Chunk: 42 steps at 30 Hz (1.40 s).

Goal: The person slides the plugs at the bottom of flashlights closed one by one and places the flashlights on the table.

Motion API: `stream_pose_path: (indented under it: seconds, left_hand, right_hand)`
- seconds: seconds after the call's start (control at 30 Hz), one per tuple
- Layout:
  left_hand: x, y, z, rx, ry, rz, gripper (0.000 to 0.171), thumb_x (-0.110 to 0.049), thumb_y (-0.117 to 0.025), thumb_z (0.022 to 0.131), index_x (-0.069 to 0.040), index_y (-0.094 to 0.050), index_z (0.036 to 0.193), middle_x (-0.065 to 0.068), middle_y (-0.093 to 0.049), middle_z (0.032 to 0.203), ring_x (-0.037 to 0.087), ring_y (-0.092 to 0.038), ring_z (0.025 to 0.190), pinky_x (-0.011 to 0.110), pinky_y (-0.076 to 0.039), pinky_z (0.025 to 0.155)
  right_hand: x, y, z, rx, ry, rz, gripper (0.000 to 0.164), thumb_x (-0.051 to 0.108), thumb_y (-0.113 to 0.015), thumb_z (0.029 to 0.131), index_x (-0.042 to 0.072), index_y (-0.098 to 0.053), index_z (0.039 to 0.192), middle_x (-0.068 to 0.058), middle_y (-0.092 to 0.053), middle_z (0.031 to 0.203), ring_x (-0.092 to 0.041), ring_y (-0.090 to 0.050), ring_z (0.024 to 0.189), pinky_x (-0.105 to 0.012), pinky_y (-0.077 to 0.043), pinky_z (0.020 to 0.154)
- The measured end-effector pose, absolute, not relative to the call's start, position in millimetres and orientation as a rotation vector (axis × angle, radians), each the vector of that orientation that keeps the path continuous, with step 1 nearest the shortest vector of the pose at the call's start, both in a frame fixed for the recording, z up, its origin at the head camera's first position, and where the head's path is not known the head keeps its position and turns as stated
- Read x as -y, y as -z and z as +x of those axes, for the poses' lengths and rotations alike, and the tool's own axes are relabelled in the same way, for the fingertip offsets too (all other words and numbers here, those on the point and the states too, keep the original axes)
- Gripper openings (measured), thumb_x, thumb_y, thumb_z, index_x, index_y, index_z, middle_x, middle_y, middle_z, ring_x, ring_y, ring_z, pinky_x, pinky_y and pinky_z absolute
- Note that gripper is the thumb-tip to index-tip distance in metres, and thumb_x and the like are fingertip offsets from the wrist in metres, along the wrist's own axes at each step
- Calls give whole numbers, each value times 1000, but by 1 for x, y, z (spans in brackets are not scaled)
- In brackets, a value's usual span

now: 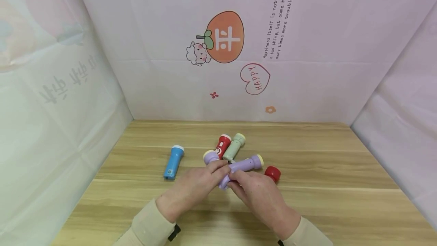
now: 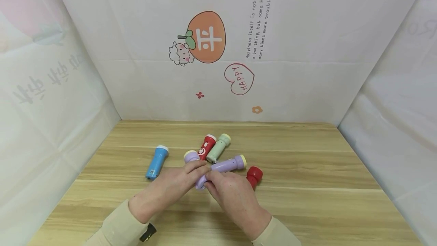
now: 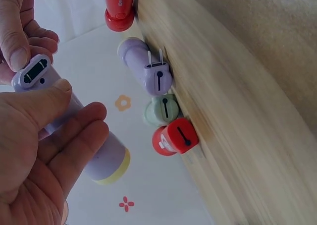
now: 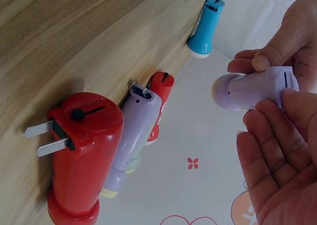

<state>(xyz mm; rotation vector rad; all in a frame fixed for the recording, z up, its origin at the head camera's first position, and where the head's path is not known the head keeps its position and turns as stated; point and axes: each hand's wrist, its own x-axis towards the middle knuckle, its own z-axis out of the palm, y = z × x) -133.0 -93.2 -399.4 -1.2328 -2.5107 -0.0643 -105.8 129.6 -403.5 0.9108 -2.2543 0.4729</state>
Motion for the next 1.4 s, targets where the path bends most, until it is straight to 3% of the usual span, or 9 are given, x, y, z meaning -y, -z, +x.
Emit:
stream_pose_path:
  seconds: [0.23,0.67,0.83,1.13,1.4]
  left_hand:
    - [95,400,-132,2499,199,-1247,53,-2,-73,95,-16,-57,144,5,-57,143,12,-67,68,22,-54,59]
    - [96,400,-132,2518,253,-1244,56,-4,-77,93,-16,-59,145,4,-57,146,14,-73,90,24,-59,70]
    - [94,400,-133,2602,320,-1233,50,-4,-69,97,-15,-59,146,4,-56,148,16,-72,96,28,-59,73]
    - [97,401,-133,2633,581,-1238,37,-15,-48,109,-12,-62,143,6,-57,149,19,-64,128,37,-55,103]
    - [94,402,-132,2663,679,-1166,36,-25,-47,110,-13,-66,137,4,-61,147,16,-61,133,39,-51,108]
  right_hand:
    - [-128,405,-108,2227,-482,923,36,20,-95,74,16,-67,97,11,-73,82,-4,-65,64,-19,-52,56]
    - [-125,409,-107,2256,-475,895,36,22,-95,74,17,-67,95,11,-74,79,-4,-65,65,-20,-50,57]
    - [-125,411,-107,2261,-475,892,36,23,-96,73,17,-68,95,12,-73,80,-5,-65,66,-20,-50,57]
    - [-122,413,-107,2263,-456,894,35,23,-96,73,19,-69,94,13,-73,80,-6,-66,66,-22,-51,57]
    - [-121,413,-105,2318,-443,884,33,24,-95,74,20,-69,93,12,-70,78,-7,-63,65,-22,-48,55]
